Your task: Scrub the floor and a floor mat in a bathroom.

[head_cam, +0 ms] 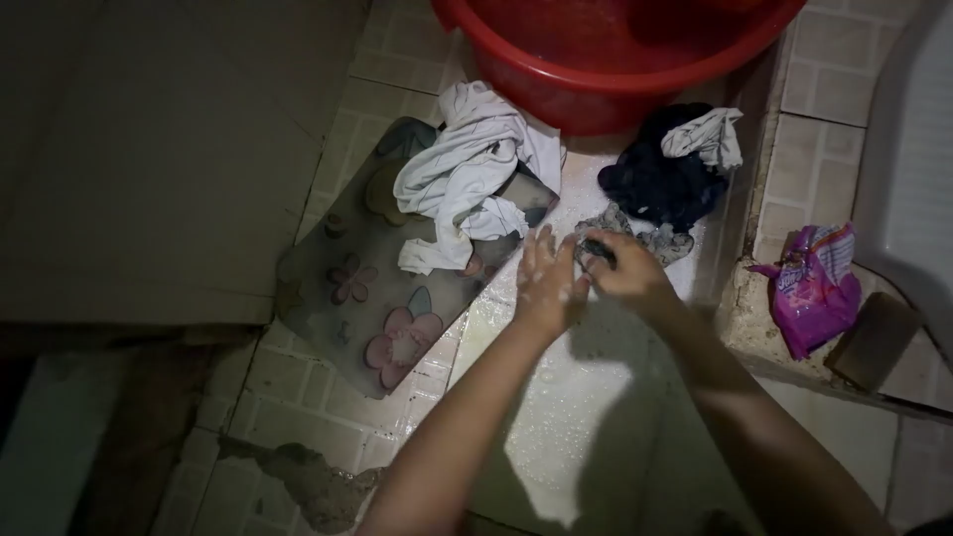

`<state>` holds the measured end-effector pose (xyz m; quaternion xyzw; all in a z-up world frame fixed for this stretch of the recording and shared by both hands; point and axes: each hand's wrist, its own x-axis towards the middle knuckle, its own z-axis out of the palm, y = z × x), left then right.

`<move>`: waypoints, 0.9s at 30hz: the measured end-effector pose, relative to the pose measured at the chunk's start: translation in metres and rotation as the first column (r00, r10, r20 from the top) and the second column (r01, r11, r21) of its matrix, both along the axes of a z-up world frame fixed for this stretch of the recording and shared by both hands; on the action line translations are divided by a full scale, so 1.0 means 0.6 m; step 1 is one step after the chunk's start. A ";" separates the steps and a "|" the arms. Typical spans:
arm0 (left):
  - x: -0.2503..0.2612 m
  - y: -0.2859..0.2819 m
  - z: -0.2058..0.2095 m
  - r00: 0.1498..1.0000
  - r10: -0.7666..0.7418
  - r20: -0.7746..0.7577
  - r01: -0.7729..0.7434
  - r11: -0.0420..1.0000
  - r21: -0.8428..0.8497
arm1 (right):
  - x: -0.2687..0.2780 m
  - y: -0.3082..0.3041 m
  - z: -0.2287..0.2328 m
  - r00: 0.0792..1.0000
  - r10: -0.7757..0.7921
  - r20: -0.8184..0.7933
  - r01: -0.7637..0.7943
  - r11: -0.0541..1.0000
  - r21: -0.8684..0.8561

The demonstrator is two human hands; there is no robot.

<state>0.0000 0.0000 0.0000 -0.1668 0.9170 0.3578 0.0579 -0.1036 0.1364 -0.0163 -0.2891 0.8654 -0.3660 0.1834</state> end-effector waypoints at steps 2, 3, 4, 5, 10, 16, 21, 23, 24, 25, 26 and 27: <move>0.000 -0.013 0.003 0.999 -0.013 -0.030 0.012 0.999 -0.030 | 0.011 -0.010 0.030 0.993 -0.063 0.098 0.062 0.998 0.009; 0.001 -0.020 0.004 0.998 -0.017 -0.055 0.014 0.998 -0.058 | 0.016 -0.016 0.045 0.973 -0.116 0.200 0.113 0.993 0.024; 0.000 -0.027 0.005 0.998 -0.019 -0.058 0.016 0.998 -0.058 | 0.015 -0.012 0.042 0.973 -0.117 0.197 0.115 0.993 0.023; -0.001 -0.037 0.005 0.995 -0.050 -0.081 0.041 0.993 -0.113 | 0.014 -0.010 0.039 0.985 -0.136 0.102 0.139 0.990 -0.019; -0.008 -0.076 -0.021 0.988 0.016 -0.152 -0.008 0.998 0.055 | 0.013 -0.036 0.075 0.985 -0.155 -0.068 0.147 0.982 -0.119; -0.029 -0.096 0.025 0.940 0.124 -0.317 -0.116 0.992 0.046 | 0.017 -0.086 0.129 0.991 -0.056 -0.118 0.082 0.971 0.227; -0.006 -0.101 0.118 0.939 0.296 -0.174 -0.268 0.949 0.168 | 0.016 -0.133 0.185 0.989 0.105 -0.105 -0.047 0.890 0.454; -0.011 -0.104 0.119 0.937 0.323 -0.130 -0.295 0.935 0.195 | 0.019 -0.143 0.200 0.971 0.153 -0.182 -0.051 0.881 0.470; -0.014 -0.103 0.117 0.931 0.355 -0.082 -0.330 0.916 0.227 | 0.019 -0.146 0.206 0.945 0.208 -0.253 -0.059 0.868 0.494; -0.010 -0.104 0.129 0.934 0.347 -0.084 -0.320 0.919 0.231 | 0.022 -0.149 0.217 0.946 0.200 -0.256 -0.048 0.866 0.497; -0.007 -0.104 0.141 0.926 0.370 -0.081 -0.335 0.900 0.280 | 0.024 -0.152 0.227 0.934 0.202 -0.295 -0.018 0.851 0.525; -0.004 -0.105 0.152 0.916 0.395 -0.074 -0.352 0.877 0.327 | 0.024 -0.156 0.236 0.920 0.209 -0.331 0.009 0.835 0.551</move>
